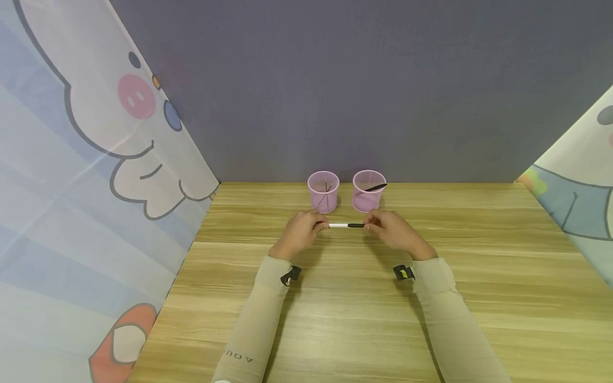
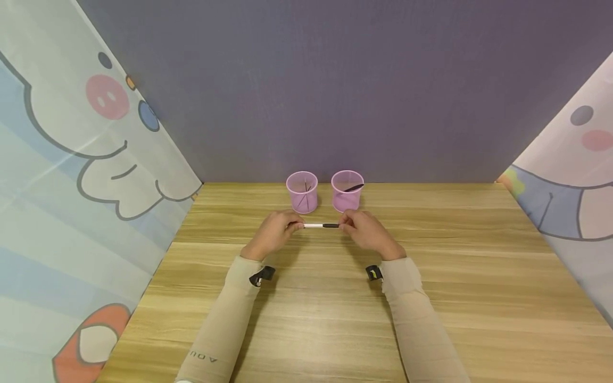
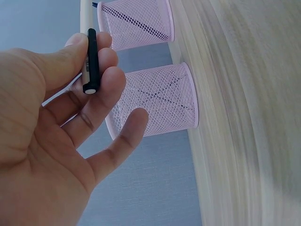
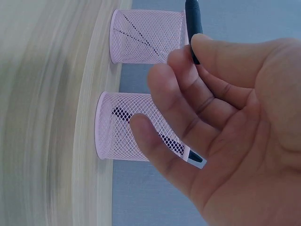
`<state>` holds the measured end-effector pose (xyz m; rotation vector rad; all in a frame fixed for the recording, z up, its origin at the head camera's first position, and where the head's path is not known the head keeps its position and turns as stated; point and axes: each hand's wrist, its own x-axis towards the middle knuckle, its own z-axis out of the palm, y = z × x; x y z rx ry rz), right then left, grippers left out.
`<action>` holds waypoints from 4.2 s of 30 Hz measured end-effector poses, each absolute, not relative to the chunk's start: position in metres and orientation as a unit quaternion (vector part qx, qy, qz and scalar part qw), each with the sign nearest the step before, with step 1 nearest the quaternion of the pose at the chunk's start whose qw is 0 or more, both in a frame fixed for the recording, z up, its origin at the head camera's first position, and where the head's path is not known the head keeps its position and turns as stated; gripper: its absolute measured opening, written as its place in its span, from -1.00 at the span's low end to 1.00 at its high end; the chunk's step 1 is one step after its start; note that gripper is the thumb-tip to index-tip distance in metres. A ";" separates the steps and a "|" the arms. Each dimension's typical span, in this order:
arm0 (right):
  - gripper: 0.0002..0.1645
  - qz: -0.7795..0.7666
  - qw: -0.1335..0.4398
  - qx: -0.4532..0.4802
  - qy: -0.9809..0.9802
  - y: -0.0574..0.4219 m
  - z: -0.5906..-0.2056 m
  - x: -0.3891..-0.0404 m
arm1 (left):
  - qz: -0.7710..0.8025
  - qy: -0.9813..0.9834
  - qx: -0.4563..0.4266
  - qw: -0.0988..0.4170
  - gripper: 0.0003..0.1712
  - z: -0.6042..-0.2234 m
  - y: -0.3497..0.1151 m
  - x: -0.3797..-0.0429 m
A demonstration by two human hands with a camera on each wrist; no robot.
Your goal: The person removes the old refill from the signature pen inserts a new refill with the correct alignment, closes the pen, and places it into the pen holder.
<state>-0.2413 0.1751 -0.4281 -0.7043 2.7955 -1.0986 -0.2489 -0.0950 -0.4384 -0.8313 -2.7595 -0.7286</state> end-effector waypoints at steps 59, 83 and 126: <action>-0.70 -0.336 0.046 -0.236 0.911 0.180 -0.434 -0.247 | -0.243 -0.923 -0.283 0.097 -0.84 -0.440 -0.095 -0.249; -0.82 -0.357 0.040 -0.240 0.902 0.181 -0.432 -0.244 | -0.243 -0.923 -0.282 0.092 -0.83 -0.439 -0.096 -0.250; -0.90 -0.355 0.023 -0.225 0.907 0.177 -0.430 -0.243 | -0.246 -0.921 -0.286 0.099 -0.84 -0.438 -0.097 -0.248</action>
